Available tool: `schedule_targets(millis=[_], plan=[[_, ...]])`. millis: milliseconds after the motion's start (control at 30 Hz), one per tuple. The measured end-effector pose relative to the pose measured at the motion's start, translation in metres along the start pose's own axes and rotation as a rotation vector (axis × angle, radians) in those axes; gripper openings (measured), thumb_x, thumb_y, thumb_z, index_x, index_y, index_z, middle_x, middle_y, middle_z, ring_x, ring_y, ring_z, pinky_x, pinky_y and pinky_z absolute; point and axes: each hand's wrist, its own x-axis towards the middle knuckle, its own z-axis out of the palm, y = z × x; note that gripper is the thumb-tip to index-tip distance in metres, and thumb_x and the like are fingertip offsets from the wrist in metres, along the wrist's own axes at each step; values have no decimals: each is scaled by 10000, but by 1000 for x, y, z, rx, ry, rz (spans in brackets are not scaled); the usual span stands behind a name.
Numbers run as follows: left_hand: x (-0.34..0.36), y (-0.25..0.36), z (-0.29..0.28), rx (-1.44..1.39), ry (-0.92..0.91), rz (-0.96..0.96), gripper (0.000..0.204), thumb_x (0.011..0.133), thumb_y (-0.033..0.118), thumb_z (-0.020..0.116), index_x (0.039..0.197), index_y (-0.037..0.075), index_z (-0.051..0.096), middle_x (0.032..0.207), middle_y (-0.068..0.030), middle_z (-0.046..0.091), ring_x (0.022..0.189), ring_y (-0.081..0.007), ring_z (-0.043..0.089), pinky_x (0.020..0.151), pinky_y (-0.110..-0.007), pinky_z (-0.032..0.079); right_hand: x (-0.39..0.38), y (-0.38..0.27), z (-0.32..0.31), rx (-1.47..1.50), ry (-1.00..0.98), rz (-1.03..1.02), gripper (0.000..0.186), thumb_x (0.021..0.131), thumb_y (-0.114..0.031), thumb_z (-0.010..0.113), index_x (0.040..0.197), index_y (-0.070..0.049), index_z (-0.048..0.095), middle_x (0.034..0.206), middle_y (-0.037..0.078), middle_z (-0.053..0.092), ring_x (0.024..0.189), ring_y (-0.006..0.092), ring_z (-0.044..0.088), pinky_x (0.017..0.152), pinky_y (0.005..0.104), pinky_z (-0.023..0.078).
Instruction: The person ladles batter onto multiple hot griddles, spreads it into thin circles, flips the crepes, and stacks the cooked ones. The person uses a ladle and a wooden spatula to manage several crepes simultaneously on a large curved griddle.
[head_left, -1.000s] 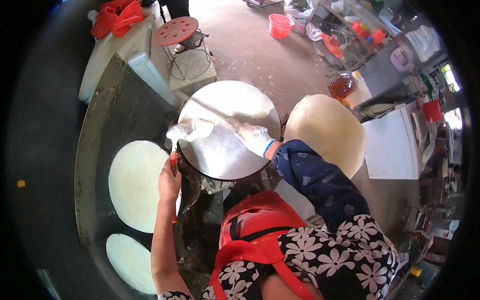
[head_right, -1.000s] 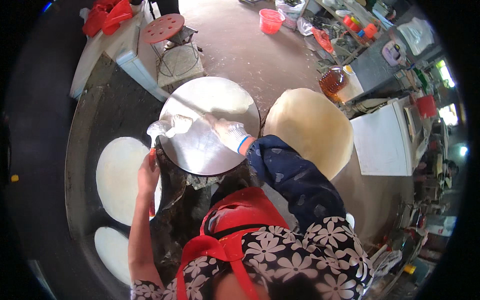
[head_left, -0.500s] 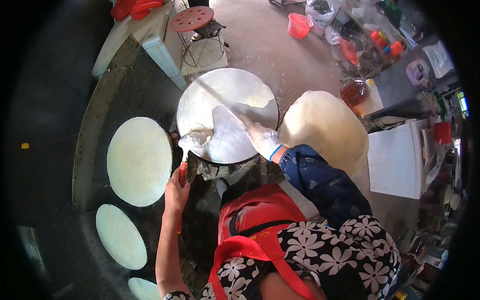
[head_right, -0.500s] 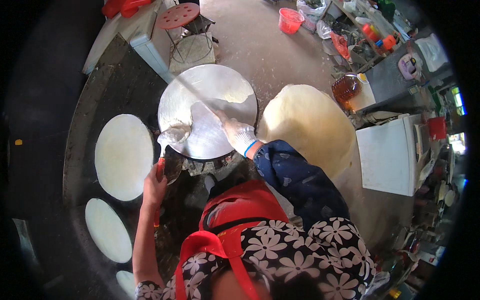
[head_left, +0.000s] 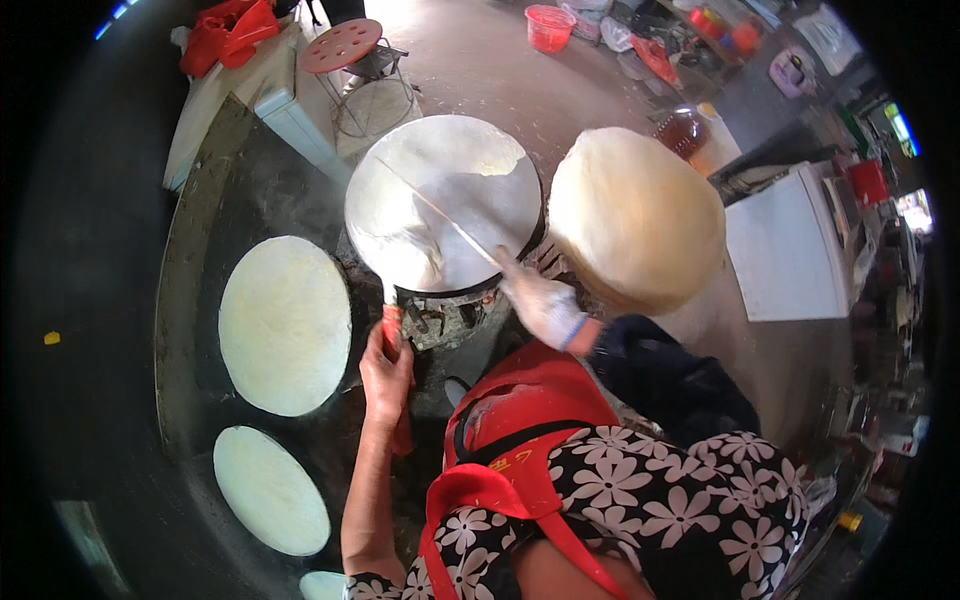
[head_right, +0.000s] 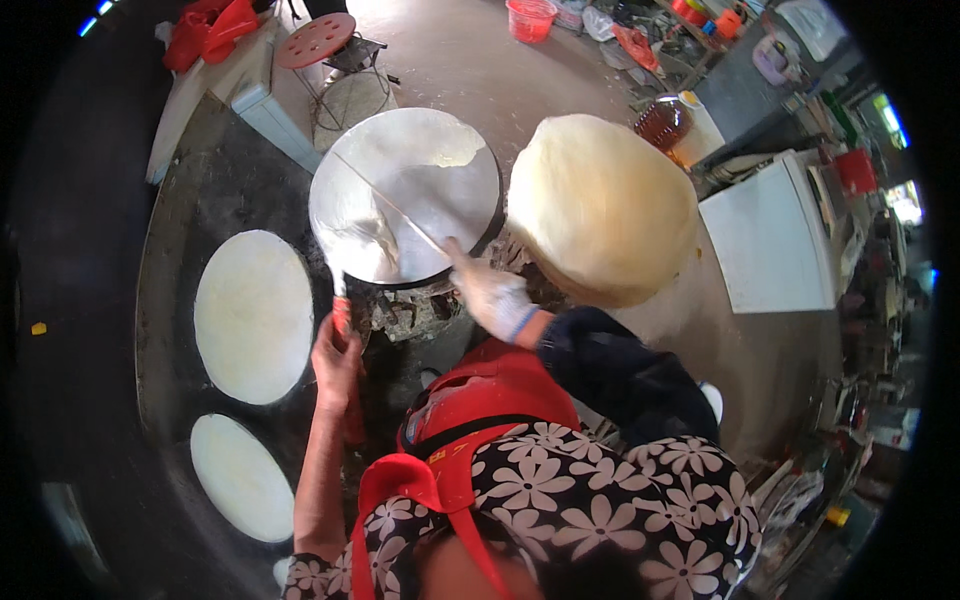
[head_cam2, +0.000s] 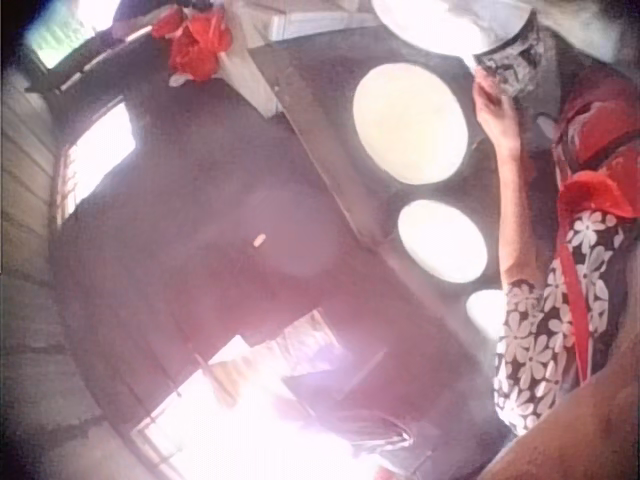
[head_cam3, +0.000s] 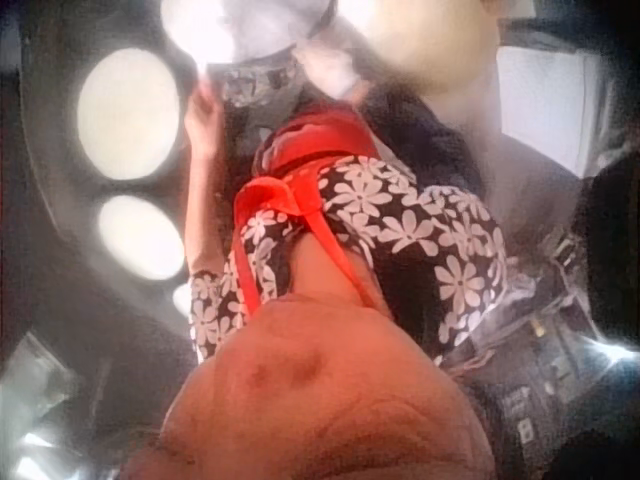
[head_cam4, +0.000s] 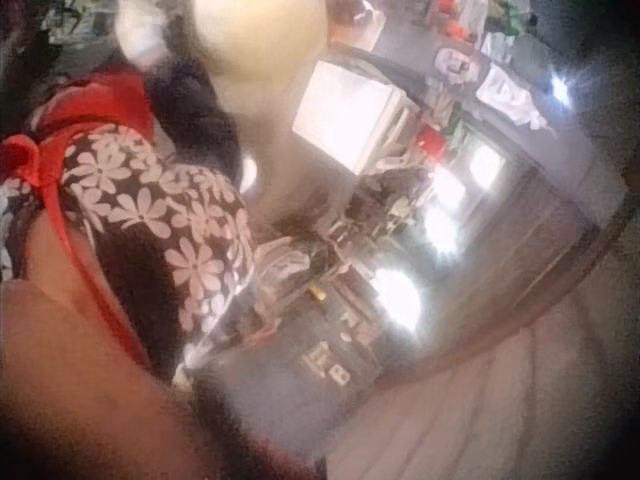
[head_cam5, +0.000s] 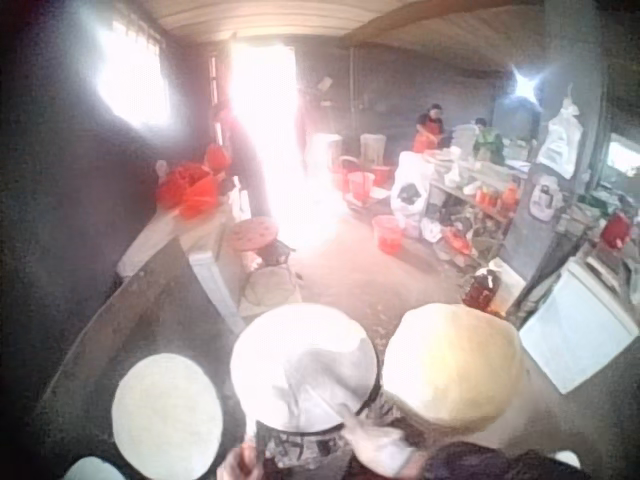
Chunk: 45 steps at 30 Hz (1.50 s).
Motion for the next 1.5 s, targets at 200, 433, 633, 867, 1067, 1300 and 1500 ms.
schedule_targets(millis=[200,433,633,867,1067,1300,1500], plan=[[-2,33,-62,-512,101,100,462,1033,55,608,1482,63,495,845,7,580,560,-68,507,492,-235,445,46,-149,141,375,-3,188,669,1063,-169,503,1655,-8,233,1035,301,657,879,439,701,759,525,573],[-37,18,-115,-680,33,-46,416,1032,68,632,1435,54,530,783,22,509,547,-68,450,484,-242,413,0,-167,179,317,4,345,756,1019,-58,434,1697,-61,102,1292,362,625,1098,459,710,918,505,577],[-56,-20,-128,-706,-130,-128,434,1054,202,656,1409,-3,512,777,15,456,539,-79,409,484,-244,377,-51,-131,122,101,95,581,623,1092,-204,411,1682,-219,214,1222,317,654,1022,493,706,867,586,554],[-61,-45,-118,-804,-270,-363,283,1014,76,636,1283,17,568,760,-3,483,521,-95,449,449,-256,412,-42,-106,192,-5,332,322,697,1026,-125,593,1647,-53,286,1217,225,707,989,322,730,878,420,568],[-65,-37,-110,-816,-271,-409,299,1006,90,648,1281,6,569,746,-3,475,509,-103,436,449,-260,394,-104,-120,124,63,19,236,771,993,-81,453,1699,-68,143,1046,244,695,794,389,747,647,528,582],[-56,-13,-91,-824,-290,-463,303,994,70,623,1283,-3,563,720,-2,453,496,-83,404,422,-250,380,-119,-47,109,59,385,330,797,990,-103,534,1703,-128,178,960,208,660,652,393,677,580,535,550],[-33,0,-63,-742,-284,-471,305,1043,132,600,1310,-3,545,738,5,442,525,-77,411,432,-237,375,-119,-30,105,-27,152,124,721,1044,-184,536,1699,-116,244,834,83,626,593,244,625,532,437,509]])
